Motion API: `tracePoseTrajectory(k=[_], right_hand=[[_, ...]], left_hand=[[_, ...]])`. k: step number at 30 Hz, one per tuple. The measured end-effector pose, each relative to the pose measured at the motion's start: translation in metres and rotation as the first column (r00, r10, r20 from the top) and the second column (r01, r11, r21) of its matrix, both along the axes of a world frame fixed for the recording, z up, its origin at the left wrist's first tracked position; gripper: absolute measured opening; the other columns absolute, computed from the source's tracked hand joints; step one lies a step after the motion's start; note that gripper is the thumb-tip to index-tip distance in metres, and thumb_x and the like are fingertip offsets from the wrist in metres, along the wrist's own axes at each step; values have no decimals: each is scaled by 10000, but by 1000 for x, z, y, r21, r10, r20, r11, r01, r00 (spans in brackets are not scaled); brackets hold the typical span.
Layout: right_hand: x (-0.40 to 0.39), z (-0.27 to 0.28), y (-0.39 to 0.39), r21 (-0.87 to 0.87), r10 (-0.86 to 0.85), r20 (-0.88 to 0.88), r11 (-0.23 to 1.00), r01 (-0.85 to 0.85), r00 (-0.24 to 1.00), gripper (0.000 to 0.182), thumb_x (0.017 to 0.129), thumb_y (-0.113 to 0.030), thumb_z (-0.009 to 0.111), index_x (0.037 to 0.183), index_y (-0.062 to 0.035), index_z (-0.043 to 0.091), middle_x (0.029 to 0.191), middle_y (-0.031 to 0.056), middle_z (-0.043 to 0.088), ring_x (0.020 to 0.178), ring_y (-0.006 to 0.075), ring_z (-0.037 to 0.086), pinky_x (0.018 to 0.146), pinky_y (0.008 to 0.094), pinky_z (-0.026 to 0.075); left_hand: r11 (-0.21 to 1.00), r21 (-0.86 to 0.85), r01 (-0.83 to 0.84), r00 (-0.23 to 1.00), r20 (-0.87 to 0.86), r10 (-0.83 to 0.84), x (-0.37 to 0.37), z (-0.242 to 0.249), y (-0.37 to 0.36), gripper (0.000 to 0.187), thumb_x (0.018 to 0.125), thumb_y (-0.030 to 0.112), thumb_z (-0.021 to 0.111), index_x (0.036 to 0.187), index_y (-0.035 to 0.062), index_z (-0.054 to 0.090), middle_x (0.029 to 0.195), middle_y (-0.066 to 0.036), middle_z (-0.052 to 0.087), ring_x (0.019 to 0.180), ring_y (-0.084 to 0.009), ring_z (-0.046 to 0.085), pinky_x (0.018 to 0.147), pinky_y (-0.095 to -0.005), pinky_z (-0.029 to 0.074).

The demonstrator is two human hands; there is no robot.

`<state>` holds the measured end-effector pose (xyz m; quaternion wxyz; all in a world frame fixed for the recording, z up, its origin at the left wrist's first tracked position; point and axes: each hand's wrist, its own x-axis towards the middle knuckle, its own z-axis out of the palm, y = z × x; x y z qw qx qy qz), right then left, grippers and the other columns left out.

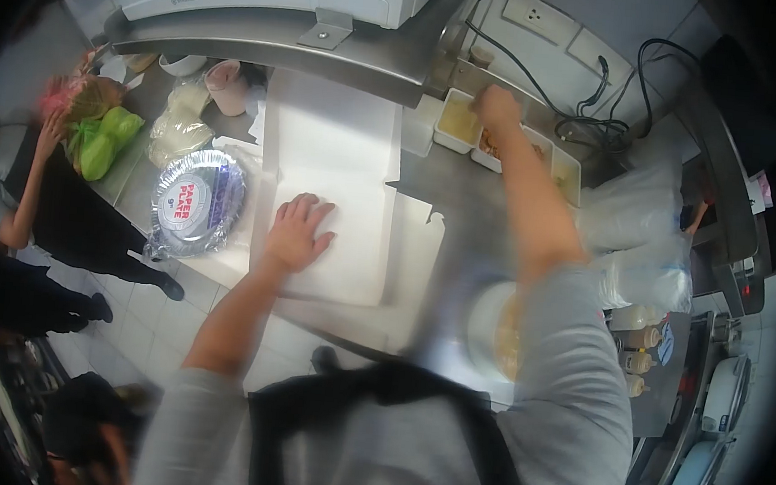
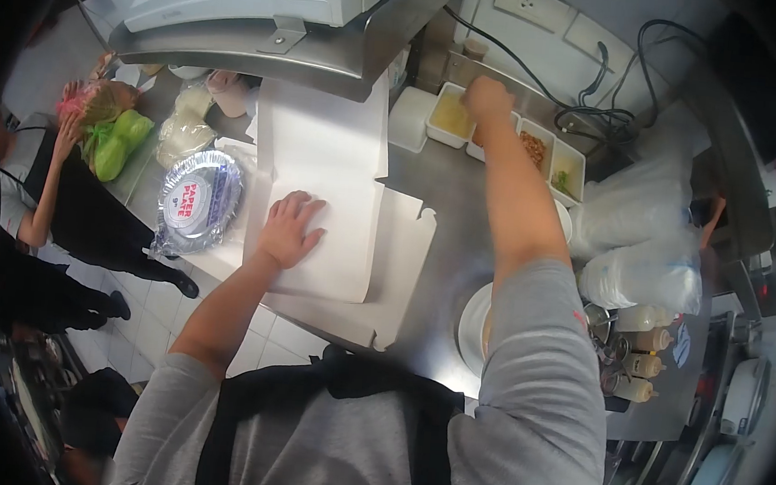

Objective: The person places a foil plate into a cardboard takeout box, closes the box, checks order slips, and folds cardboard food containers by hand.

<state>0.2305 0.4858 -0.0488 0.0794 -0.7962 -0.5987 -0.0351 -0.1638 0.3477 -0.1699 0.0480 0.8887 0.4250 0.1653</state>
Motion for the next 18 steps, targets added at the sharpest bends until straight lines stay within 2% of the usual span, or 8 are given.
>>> tracePoseTrajectory(k=[2,5,7,9,11,13,14,18], right_hand=[[-4,-2,-4,92,7,20,996,-8,1000,243,771,-305,649,930,-129,706,972,145,666,930,341,624,795,435,499],[1,-8,-14,132,-21,-110,991,36,994,276,777,-327,639,928,-105,702,960,160,664,907,354,624,789,434,496],[13,10,-18,149,2,-60,989,7,998,289,770,-322,640,917,-80,699,964,169,661,893,355,624,773,430,492],[24,51,-46,128,29,-59,992,-21,998,309,759,-327,647,904,-57,694,898,164,670,827,323,636,727,407,486],[30,93,-109,157,197,-85,971,-182,977,294,748,-314,663,878,-51,687,785,135,666,721,263,626,678,368,471],[34,115,-175,125,247,-75,963,-237,966,276,728,-289,691,845,-40,675,703,100,641,644,204,586,646,332,456],[39,115,-206,116,226,-137,971,-211,964,213,728,-229,702,821,-39,674,690,70,645,618,154,566,637,308,454],[49,108,-316,-161,94,-386,973,-168,917,181,730,-168,710,838,-25,682,731,46,676,681,90,594,656,271,469]], left_hand=[[1000,-3,-14,1000,-3,14,-1,1,1,507,819,334,578,1278,161,450,1258,-127,427,1233,-300,363,1024,-454,285],[1000,-7,-22,1000,-13,22,1,0,1,514,819,333,578,1289,167,451,1264,-128,429,1230,-301,370,1027,-454,285],[1000,5,-27,999,-22,28,0,-6,2,518,818,330,580,1295,172,455,1263,-132,431,1224,-302,377,1023,-455,290],[999,35,-8,1000,-17,9,1,-14,1,511,820,320,584,1293,168,464,1253,-131,438,1212,-298,391,1008,-458,301],[999,38,7,1000,5,-7,2,-5,0,507,816,322,594,1282,166,472,1245,-121,444,1209,-289,396,1003,-454,306],[998,53,15,1000,0,-15,2,-7,-1,504,817,322,594,1281,166,474,1242,-119,445,1205,-288,399,1003,-452,305],[998,67,14,1000,-2,-14,1,-7,0,503,817,322,594,1280,167,475,1241,-118,446,1203,-287,401,1002,-450,305],[997,73,14,1000,-16,-13,1,-10,1,505,824,330,589,1287,167,471,1251,-114,435,1213,-284,388,1009,-444,298]])
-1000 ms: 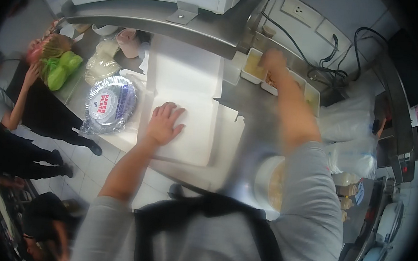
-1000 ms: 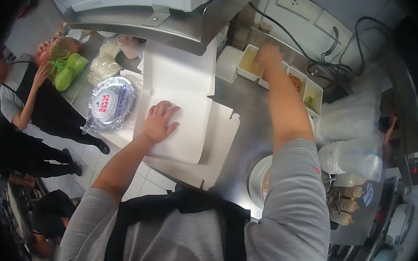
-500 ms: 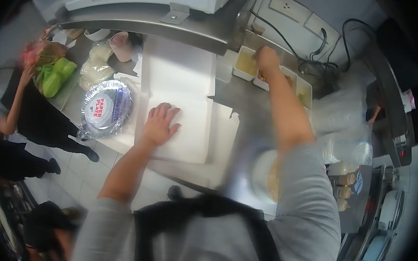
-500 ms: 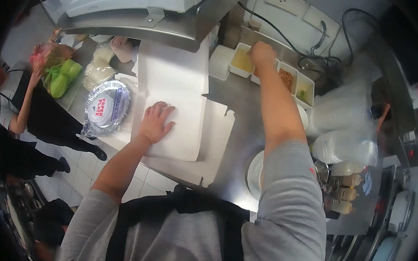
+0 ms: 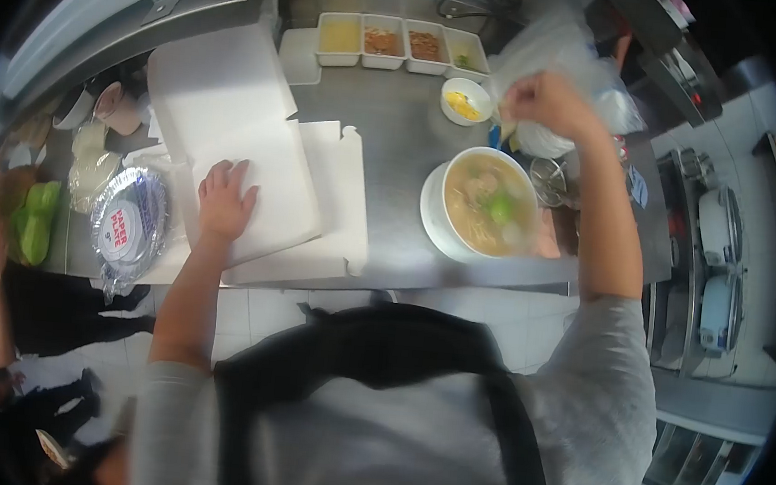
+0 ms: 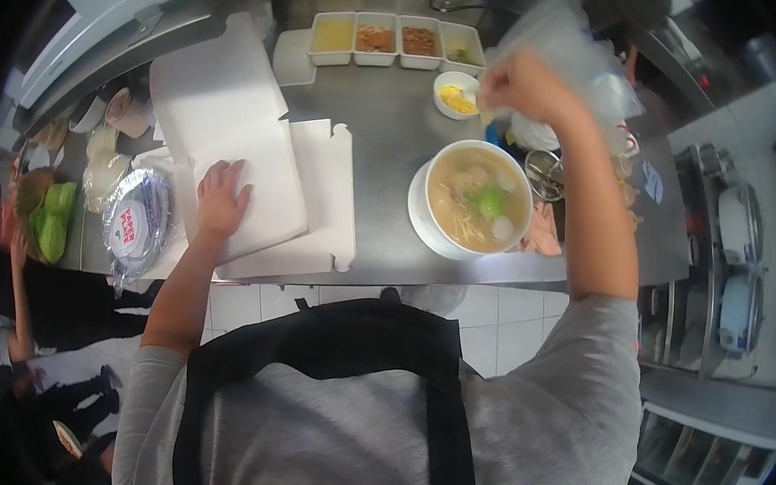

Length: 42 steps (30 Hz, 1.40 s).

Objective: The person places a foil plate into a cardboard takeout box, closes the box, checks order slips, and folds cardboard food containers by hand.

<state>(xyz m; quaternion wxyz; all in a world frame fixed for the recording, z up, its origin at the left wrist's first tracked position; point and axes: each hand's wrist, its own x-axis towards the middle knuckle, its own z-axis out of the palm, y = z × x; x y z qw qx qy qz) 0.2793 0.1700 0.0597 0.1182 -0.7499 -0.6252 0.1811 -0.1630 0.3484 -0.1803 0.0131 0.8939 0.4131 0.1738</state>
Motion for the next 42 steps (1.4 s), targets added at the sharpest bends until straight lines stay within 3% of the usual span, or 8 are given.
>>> tracePoseTrajectory(k=[2,13,16,22,32,35,38,42], right_hand=[[3,-21,-40,-78,-90,-233,994,73,968,211,665,-158,731,818,-16,697,719,110,667,668,246,623,667,328,487],[18,-138,-210,17,-502,342,849,529,794,208,733,-235,614,770,-44,688,738,181,648,722,333,640,682,442,498],[34,-242,-231,124,-427,239,904,409,872,500,768,-371,629,1204,-134,568,1210,226,547,1030,372,572,923,439,433],[-17,-233,-208,344,-702,235,707,618,672,443,789,-296,606,1174,-96,518,1202,154,515,1023,353,519,851,418,466],[-39,-171,-228,594,-710,153,622,510,688,526,772,-256,645,1195,-15,447,1163,194,462,955,362,519,825,432,447],[-39,-205,-238,510,-396,-351,679,528,848,506,852,-333,597,1240,-54,431,1114,154,496,860,316,556,754,420,487],[-48,-235,-224,-179,-396,-910,648,740,126,511,936,-436,456,1336,-130,371,1140,99,516,841,275,580,684,378,518],[-36,-251,-203,190,-338,-714,750,634,614,556,954,-528,310,1422,-232,266,1315,71,425,1044,274,535,696,387,537]], left_hand=[[1000,0,-4,1000,-5,4,0,-3,-1,503,830,334,583,1290,166,468,1258,-113,427,1220,-284,380,1013,-444,293],[1000,-31,4,997,-76,-6,-2,-14,8,527,815,366,600,1285,164,471,1274,-152,428,1232,-319,377,1006,-474,309],[985,-151,-80,967,-253,40,4,11,14,583,755,376,661,1264,156,481,1299,-168,417,1220,-337,389,971,-488,350],[962,-54,266,917,322,-236,53,41,-49,443,717,190,708,1130,114,566,1128,-136,505,1119,-316,446,954,-452,375],[205,-822,532,826,556,87,190,21,-177,707,898,395,556,1453,221,155,1370,-170,282,1209,-273,376,893,-462,442],[120,-880,459,868,473,153,212,25,-175,631,945,432,445,1463,281,117,1452,-107,228,1292,-299,313,910,-532,416],[151,-875,460,874,476,100,226,27,-172,565,967,493,320,1462,311,117,1495,-37,201,1316,-313,318,937,-550,391],[209,-869,448,891,452,-27,225,26,-162,542,973,496,285,1463,331,122,1487,-30,224,1279,-321,376,942,-543,391]])
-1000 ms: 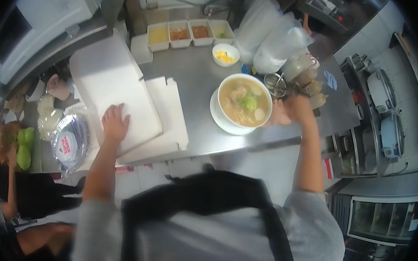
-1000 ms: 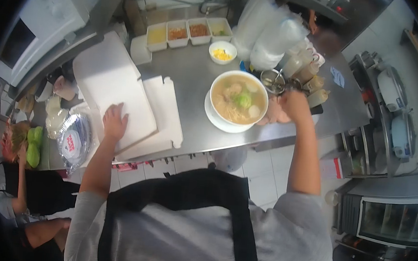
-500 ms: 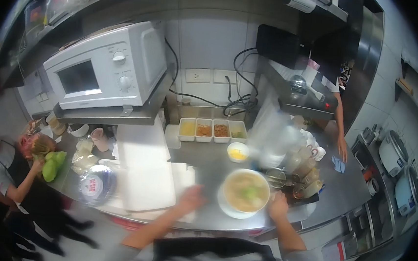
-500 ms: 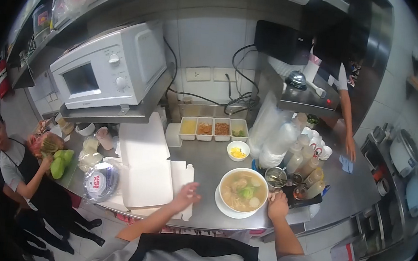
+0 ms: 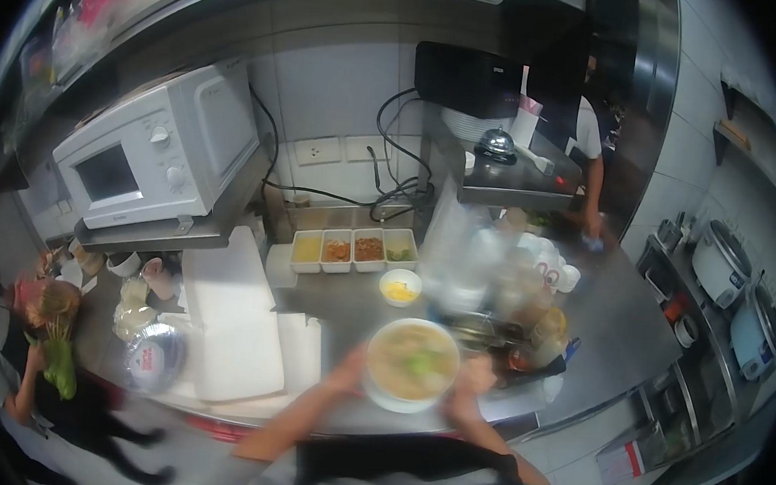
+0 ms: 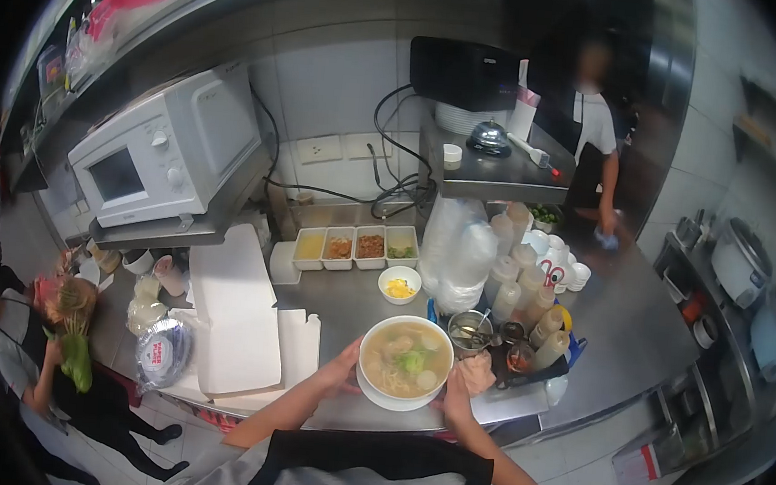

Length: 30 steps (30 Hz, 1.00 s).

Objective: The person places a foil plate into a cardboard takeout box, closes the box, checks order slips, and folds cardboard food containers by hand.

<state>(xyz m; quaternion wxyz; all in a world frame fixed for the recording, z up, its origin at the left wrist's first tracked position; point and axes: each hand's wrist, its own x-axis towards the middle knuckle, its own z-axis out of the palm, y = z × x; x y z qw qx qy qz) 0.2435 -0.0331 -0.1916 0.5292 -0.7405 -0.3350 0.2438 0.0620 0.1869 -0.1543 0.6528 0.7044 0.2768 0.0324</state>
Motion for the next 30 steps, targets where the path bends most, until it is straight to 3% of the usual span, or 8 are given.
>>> tracePoseTrajectory(k=[3,12,16,19,21,26,29,30], right_hand=[[10,1,3,-142,77,261,989,-41,962,578,948,-548,291,1442,-252,232,1411,57,338,1188,295,450,740,457,531],[-12,56,3,-1,-99,-379,994,107,920,537,955,-474,332,1438,-262,232,1442,42,292,1255,326,377,772,548,506],[-18,65,3,25,-110,-380,991,129,919,499,958,-430,345,1416,-251,265,1428,51,307,1234,338,395,787,555,496],[-9,48,0,-41,-72,-50,997,70,996,474,956,-405,363,1396,-245,290,1416,58,322,1223,341,402,813,571,477],[-10,45,-2,-49,-87,-63,995,84,994,457,949,-392,379,1375,-241,311,1402,60,338,1211,338,412,826,576,465],[-26,74,3,71,-131,-668,969,238,733,414,919,-382,422,1297,-224,370,1342,58,395,1147,317,461,817,543,460],[-31,77,3,92,-145,-624,962,256,768,395,905,-394,440,1256,-218,390,1309,45,420,1112,298,481,792,505,472],[-23,62,3,159,-124,-351,969,190,928,404,906,-397,439,1266,-223,385,1309,42,421,1115,291,479,789,503,474]], left_hand=[[996,-85,-37,999,-27,35,3,9,-2,539,974,495,282,1463,334,125,1486,-29,229,1243,-322,416,919,-535,413],[992,-126,30,999,-14,-32,2,9,11,554,974,448,335,1459,283,126,1474,-83,222,1175,-356,466,893,-510,444],[969,-246,-4,998,-56,-10,5,23,14,555,973,417,353,1454,281,111,1480,-72,185,1166,-370,466,893,-508,445],[962,-274,14,998,-54,-30,5,19,17,551,972,385,359,1447,272,104,1473,-73,183,1155,-367,479,903,-511,438],[954,-297,29,998,-37,-42,5,22,18,544,969,358,361,1440,263,106,1463,-77,197,1139,-360,496,912,-513,432],[942,-336,25,999,-32,-38,3,19,20,643,859,536,447,1406,311,194,1431,-77,257,1267,-360,326,969,-526,360],[946,-321,53,998,-6,-58,1,28,20,521,950,286,361,1417,248,135,1428,-94,259,1096,-342,540,894,-501,453],[968,-217,128,992,38,-122,4,14,30,518,954,313,364,1417,251,141,1427,-85,268,1098,-338,541,887,-500,457]])
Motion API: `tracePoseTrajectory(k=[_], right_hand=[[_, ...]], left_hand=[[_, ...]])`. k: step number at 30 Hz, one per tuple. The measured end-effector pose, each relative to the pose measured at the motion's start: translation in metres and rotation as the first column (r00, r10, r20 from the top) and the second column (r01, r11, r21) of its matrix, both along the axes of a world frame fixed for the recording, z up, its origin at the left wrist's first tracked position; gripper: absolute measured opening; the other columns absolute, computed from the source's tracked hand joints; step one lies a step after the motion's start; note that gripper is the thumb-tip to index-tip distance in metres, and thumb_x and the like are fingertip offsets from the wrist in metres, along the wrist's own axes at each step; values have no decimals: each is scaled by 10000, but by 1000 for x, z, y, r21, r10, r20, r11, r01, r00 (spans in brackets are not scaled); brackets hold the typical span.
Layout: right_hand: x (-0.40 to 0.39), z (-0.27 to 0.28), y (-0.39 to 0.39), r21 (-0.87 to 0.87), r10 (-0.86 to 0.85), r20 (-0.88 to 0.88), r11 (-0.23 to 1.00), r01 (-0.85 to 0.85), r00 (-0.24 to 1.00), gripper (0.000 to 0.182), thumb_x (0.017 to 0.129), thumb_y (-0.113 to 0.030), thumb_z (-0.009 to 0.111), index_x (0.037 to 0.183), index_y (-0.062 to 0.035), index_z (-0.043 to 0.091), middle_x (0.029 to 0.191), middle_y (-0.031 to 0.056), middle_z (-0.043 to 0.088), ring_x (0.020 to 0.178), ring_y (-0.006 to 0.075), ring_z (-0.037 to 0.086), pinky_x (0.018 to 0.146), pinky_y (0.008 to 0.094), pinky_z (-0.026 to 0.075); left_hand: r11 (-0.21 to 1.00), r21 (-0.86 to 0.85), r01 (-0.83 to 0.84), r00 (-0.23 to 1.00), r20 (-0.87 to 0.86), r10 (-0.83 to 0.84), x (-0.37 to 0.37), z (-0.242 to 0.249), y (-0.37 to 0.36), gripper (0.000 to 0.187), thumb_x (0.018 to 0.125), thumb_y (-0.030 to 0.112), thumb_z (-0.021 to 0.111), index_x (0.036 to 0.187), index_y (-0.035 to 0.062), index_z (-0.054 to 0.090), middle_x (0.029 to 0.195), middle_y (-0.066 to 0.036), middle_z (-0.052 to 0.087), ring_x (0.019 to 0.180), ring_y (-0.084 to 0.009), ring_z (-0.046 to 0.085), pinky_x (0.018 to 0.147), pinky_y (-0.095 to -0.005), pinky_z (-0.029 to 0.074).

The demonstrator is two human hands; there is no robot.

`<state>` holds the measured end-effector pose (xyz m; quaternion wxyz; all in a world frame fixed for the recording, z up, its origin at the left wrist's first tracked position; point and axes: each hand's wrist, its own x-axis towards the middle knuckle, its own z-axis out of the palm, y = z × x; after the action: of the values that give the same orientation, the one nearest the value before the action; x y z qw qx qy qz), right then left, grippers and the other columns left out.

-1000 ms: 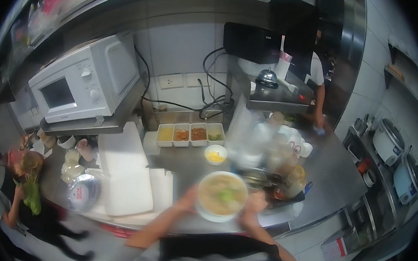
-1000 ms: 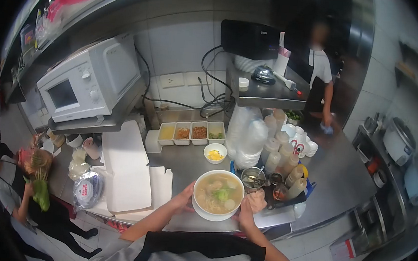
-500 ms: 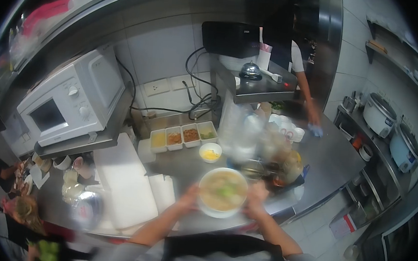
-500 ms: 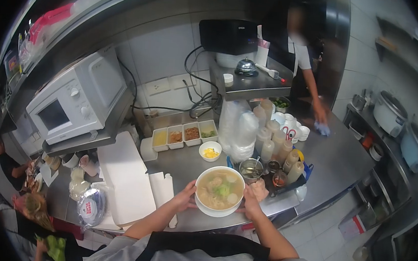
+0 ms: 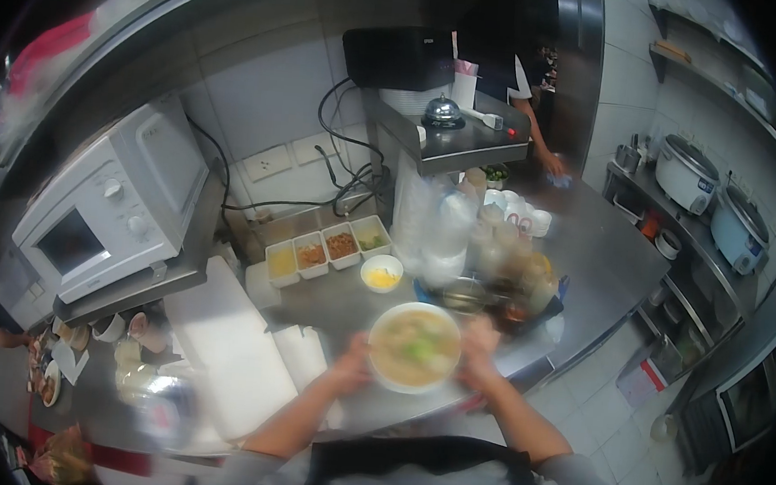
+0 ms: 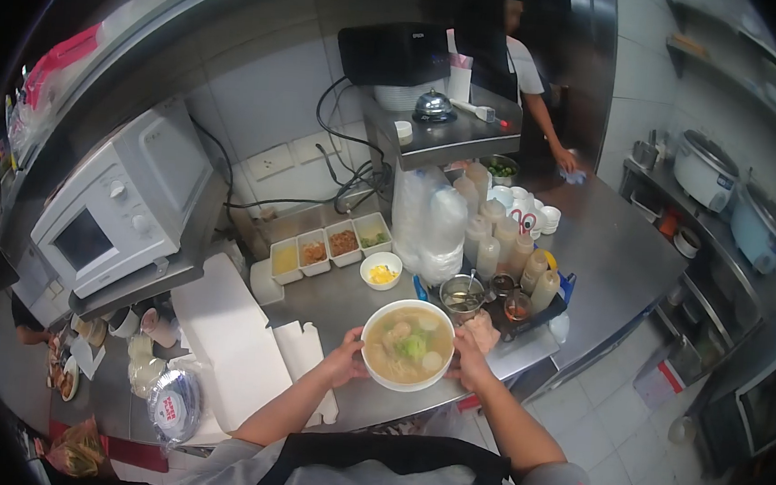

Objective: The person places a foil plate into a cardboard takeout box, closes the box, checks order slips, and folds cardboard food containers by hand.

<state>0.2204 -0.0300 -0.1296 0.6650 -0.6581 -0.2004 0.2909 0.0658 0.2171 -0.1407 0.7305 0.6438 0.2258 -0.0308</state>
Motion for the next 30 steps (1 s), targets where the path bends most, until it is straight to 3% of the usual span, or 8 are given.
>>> tracePoseTrajectory(k=[2,6,10,14,17,22,26,30], right_hand=[[17,-39,0,-26,22,460,1000,-11,888,410,918,-396,419,1280,-207,385,1305,44,427,1125,272,473,810,478,459],[8,-41,12,-8,-75,401,996,86,913,420,965,-380,347,1297,-130,405,1291,63,454,1149,223,455,907,383,394],[-2,-38,22,12,-162,303,986,167,939,460,1011,-364,274,1315,-52,424,1278,82,480,1173,173,438,1004,289,329],[-10,-28,24,40,-238,195,971,234,952,477,1012,-347,262,1313,-22,439,1291,112,491,1202,193,436,1017,293,317],[-13,-31,22,52,-279,194,960,274,941,471,1011,-339,263,1301,-21,454,1269,115,505,1184,196,450,1015,292,319],[-31,-23,-2,79,-286,266,958,275,921,473,1008,-353,271,1287,-23,463,1238,116,517,1157,193,465,1004,291,329],[-45,-9,-33,104,-334,47,939,327,942,477,1007,-367,278,1276,-26,475,1230,115,520,1151,191,467,994,293,337],[-49,-1,-77,42,-415,-30,908,416,909,481,1004,-381,284,1279,-36,476,1230,110,523,1143,188,474,985,296,346]], left_hand=[[982,161,95,991,75,-108,3,-39,27,524,959,382,370,1419,251,156,1426,-62,286,1122,-325,529,874,-502,461],[988,152,-12,999,33,7,13,-16,22,623,933,556,370,1437,231,203,1436,0,301,1256,-267,407,862,-529,454],[1000,-6,2,1000,-22,-2,17,13,12,561,954,487,384,1445,259,241,1421,-38,345,1276,-273,376,896,-529,434],[999,-30,-12,1000,-26,11,17,15,9,496,985,419,342,1442,252,251,1356,-48,423,1123,-249,517,879,-526,446],[999,-27,-17,999,-36,16,10,23,0,499,984,420,346,1442,247,252,1378,-57,401,1163,-255,490,890,-537,435],[999,-25,28,1000,0,-28,0,25,-19,545,967,464,362,1445,233,242,1459,-58,278,1338,-301,270,936,-629,352],[1000,-6,31,999,-9,-31,-3,37,-51,502,982,419,350,1440,237,255,1465,-84,275,1371,-293,213,936,-596,370],[997,-7,75,997,5,-75,-2,48,-93,572,953,490,380,1440,217,252,1447,-82,292,1334,-305,270,919,-646,349]])
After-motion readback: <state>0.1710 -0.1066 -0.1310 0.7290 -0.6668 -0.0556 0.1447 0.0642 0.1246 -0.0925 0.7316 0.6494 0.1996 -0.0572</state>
